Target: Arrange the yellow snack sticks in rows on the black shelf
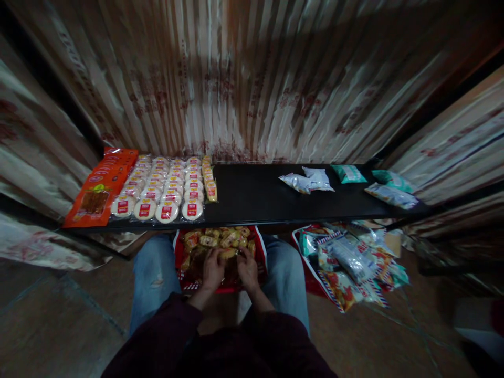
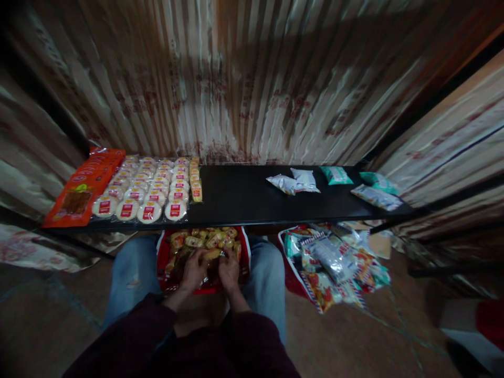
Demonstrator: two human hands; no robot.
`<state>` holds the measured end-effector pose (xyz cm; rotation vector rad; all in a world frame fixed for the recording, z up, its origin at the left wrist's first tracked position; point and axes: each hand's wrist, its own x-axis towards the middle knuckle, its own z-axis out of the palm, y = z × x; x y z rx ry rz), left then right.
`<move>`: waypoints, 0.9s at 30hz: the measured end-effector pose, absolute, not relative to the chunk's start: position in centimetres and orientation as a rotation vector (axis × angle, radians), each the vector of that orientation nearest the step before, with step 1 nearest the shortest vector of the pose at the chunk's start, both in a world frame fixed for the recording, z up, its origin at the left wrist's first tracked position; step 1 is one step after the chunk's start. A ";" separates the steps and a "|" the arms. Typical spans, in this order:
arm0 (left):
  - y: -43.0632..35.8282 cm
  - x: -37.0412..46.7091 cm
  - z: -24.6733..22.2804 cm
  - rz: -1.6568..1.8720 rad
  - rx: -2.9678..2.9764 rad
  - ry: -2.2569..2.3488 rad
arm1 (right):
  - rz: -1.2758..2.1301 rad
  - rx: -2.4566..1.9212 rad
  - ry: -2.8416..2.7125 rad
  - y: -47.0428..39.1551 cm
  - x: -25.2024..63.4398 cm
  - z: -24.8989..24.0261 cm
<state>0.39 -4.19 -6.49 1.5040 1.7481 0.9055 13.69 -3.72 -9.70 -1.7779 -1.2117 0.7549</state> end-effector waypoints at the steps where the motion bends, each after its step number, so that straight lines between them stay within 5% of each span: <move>1: -4.1 0.1 -6.4 0.927 1.380 1.761 | 0.771 -1.778 -1.187 -3.7 13.7 -9.9; 8: -3.3 -0.9 -6.7 1.086 0.760 1.642 | 0.952 -1.640 -1.138 -3.4 13.3 -10.5; 27: -3.5 -0.7 -7.3 1.297 0.224 1.226 | 1.271 -1.321 -0.897 -3.5 13.0 -7.8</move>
